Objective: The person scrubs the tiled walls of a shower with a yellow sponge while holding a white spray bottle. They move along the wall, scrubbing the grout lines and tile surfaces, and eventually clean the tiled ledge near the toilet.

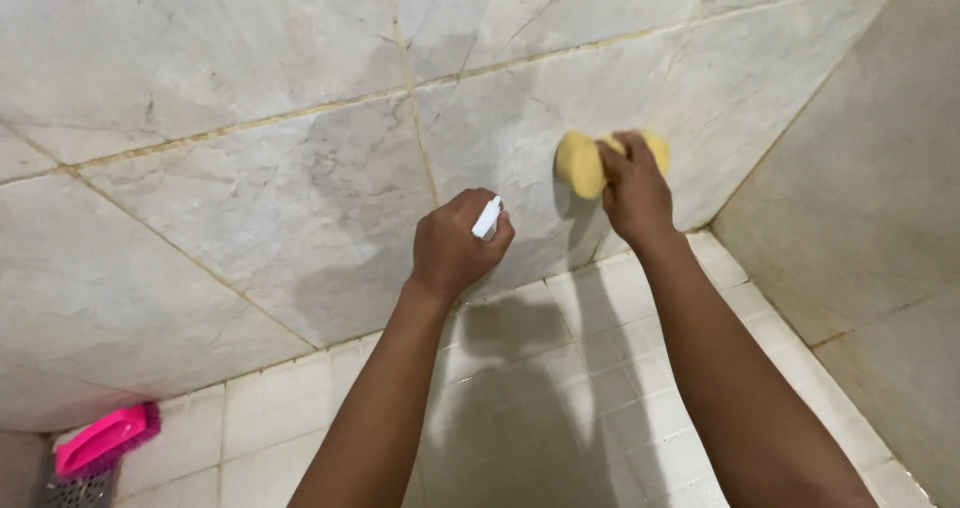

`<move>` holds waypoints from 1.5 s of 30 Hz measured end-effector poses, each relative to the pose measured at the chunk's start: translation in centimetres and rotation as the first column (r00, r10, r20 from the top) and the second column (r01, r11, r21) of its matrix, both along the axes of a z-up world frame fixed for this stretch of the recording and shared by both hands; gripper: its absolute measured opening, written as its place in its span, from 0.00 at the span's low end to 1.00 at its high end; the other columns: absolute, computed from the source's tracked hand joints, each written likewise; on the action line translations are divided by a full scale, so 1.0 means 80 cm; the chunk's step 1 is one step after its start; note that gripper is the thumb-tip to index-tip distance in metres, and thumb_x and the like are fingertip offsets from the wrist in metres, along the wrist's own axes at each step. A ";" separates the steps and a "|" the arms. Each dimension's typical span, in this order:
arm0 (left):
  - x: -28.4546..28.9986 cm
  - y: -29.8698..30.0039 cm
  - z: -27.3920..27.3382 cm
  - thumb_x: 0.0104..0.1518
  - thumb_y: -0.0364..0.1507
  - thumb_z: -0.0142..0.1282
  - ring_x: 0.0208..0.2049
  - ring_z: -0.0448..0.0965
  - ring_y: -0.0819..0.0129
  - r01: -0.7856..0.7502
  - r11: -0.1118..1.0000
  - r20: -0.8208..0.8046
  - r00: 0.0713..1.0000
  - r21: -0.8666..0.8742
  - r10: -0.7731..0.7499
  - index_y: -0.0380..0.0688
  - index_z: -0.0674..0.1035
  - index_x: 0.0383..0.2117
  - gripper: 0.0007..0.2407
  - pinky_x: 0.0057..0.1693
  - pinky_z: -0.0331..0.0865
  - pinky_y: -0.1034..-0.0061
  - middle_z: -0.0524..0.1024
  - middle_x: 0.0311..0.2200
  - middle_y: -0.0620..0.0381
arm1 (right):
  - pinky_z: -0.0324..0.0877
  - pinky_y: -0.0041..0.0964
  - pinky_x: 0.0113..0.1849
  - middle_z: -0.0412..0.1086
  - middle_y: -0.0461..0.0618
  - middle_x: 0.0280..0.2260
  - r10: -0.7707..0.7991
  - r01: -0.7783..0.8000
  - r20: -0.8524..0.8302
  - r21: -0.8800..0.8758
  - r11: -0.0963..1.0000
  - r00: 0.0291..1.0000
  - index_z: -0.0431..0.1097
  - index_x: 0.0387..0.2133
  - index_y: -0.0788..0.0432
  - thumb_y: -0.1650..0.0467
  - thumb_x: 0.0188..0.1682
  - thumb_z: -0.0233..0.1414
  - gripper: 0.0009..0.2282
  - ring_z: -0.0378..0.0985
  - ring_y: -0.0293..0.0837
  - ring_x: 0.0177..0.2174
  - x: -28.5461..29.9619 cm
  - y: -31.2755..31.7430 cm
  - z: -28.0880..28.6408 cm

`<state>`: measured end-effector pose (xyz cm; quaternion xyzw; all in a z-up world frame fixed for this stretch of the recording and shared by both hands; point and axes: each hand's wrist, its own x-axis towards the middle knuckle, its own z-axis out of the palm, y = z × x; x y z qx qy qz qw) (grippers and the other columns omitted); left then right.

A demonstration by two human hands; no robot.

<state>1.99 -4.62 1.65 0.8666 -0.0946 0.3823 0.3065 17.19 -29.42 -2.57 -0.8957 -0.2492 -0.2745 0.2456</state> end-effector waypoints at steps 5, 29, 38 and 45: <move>-0.007 -0.005 0.010 0.54 0.30 0.61 0.29 0.83 0.55 0.016 0.999 -0.016 1.000 -0.040 -0.016 0.45 0.82 0.32 0.04 0.36 0.76 0.66 0.82 0.31 0.54 | 0.68 0.47 0.52 0.61 0.53 0.62 -0.031 0.023 -0.152 -0.054 0.998 0.988 0.70 0.59 0.48 0.79 0.44 0.56 0.26 0.67 0.56 0.58 -0.015 -0.006 0.039; -0.002 0.015 -0.089 0.53 0.34 0.58 0.35 0.82 0.47 0.006 0.998 -0.442 0.897 0.064 0.023 0.45 0.81 0.33 0.08 0.42 0.76 0.56 0.82 0.34 0.48 | 0.69 0.47 0.53 0.71 0.53 0.51 -0.242 -0.061 -0.609 -0.432 0.900 0.756 0.65 0.60 0.48 0.67 0.43 0.62 0.28 0.75 0.53 0.50 -0.119 0.041 -0.119; 0.002 -0.010 -0.122 0.53 0.37 0.54 0.38 0.82 0.47 0.084 0.976 -0.638 0.767 0.200 0.065 0.45 0.80 0.36 0.11 0.46 0.75 0.54 0.82 0.36 0.48 | 0.68 0.49 0.51 0.73 0.54 0.48 -0.305 0.026 -0.653 -0.401 0.916 0.693 0.65 0.60 0.49 0.64 0.41 0.65 0.31 0.75 0.55 0.48 -0.119 0.006 -0.118; 0.004 -0.050 -0.104 0.54 0.37 0.54 0.38 0.82 0.47 0.204 0.959 -0.667 0.745 0.194 -0.024 0.45 0.79 0.38 0.12 0.47 0.75 0.55 0.81 0.38 0.46 | 0.70 0.49 0.51 0.72 0.54 0.49 -0.367 0.054 -0.673 -0.438 0.897 0.642 0.63 0.62 0.46 0.63 0.40 0.66 0.33 0.75 0.55 0.49 -0.113 -0.014 -0.122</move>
